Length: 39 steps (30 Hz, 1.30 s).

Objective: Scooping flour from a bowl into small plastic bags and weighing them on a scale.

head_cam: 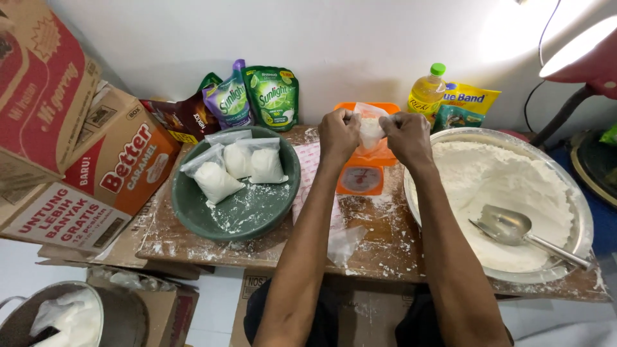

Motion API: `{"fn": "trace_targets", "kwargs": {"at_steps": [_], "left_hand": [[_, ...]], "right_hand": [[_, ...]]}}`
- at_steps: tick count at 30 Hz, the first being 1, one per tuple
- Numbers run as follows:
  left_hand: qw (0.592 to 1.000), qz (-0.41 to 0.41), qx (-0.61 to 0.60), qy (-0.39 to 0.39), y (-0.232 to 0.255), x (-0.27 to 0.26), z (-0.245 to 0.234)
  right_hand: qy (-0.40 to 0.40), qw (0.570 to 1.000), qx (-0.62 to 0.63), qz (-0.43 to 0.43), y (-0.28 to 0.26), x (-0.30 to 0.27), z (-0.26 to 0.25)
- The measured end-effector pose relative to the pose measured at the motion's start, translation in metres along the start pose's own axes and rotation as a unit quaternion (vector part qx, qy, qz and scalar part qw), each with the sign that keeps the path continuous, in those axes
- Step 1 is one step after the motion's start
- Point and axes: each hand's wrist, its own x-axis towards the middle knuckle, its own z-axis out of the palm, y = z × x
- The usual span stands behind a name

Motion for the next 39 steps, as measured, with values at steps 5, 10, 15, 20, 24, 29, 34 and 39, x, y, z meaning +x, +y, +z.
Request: {"fn": "trace_targets", "kwargs": {"at_steps": [5, 10, 15, 20, 24, 29, 34, 39], "left_hand": [[0.999, 0.012, -0.037, -0.003, 0.010, -0.007, -0.003], [0.997, 0.008, -0.075, 0.017, 0.026, -0.016, -0.002], [0.994, 0.008, -0.098, 0.046, 0.056, -0.029, -0.001], [0.991, 0.010, -0.127, 0.037, 0.066, -0.035, 0.014], [0.988, 0.018, -0.155, 0.020, 0.066, -0.037, 0.035], [0.984, 0.006, -0.175, -0.016, 0.082, -0.056, 0.060], [0.982, -0.029, -0.168, -0.076, 0.095, -0.078, 0.086], [0.976, -0.049, -0.143, -0.159, 0.096, -0.100, 0.116]], "right_hand": [[0.019, 1.000, 0.005, -0.015, -0.003, 0.000, -0.003], [0.036, 0.999, 0.038, -0.015, -0.014, -0.010, -0.012], [0.049, 0.996, 0.070, -0.013, -0.026, -0.019, -0.035], [0.074, 0.989, 0.131, 0.000, -0.038, -0.030, -0.059], [0.087, 0.983, 0.162, 0.021, -0.035, -0.040, -0.079], [0.110, 0.985, 0.131, 0.026, -0.033, -0.058, -0.113], [0.117, 0.990, 0.069, 0.043, -0.015, -0.085, -0.150], [0.107, 0.992, 0.007, 0.070, 0.008, -0.121, -0.173]]}}
